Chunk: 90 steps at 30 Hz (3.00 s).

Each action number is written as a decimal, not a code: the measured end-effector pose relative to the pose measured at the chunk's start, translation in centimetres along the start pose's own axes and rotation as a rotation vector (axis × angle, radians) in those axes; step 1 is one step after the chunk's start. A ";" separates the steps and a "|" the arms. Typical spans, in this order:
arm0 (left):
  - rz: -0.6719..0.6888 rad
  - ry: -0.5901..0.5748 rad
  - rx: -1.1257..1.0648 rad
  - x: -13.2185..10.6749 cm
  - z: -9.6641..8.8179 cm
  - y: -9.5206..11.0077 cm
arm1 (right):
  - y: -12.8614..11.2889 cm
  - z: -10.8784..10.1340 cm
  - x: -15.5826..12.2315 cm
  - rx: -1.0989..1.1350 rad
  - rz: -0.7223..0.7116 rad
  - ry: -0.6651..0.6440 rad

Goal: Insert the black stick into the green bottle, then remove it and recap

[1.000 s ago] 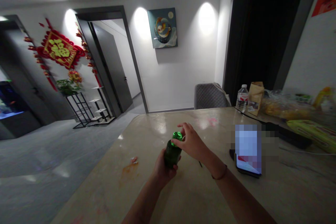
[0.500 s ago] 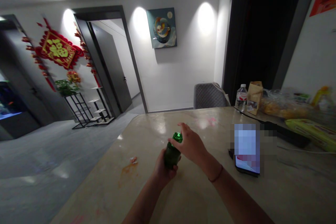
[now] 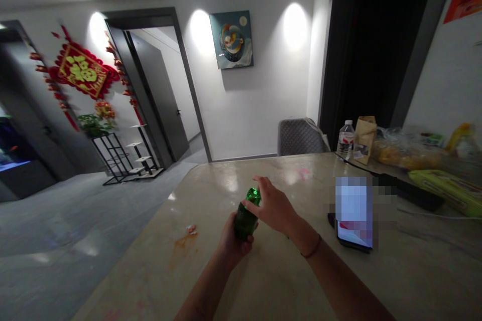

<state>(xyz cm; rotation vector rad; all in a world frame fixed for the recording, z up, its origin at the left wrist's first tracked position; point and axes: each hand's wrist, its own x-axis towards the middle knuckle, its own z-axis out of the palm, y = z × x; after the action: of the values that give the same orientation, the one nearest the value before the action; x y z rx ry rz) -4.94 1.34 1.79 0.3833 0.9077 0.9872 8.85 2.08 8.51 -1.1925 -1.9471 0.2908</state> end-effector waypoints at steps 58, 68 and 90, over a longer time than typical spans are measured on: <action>-0.025 0.061 0.030 -0.1 0.4 -0.3 | 1.1 -1.2 0.2 0.227 0.011 -0.106; -0.055 0.097 0.035 -0.5 1.0 0.0 | 1.3 -1.2 0.4 0.139 -0.039 -0.073; -0.083 0.049 -0.035 -0.1 0.0 0.1 | 6.9 -1.4 1.7 0.633 0.261 0.036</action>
<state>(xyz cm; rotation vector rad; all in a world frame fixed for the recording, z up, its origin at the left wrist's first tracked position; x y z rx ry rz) -5.05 1.33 1.93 0.2905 0.9418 0.9384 13.94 6.85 6.41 -1.0028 -1.4900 0.9362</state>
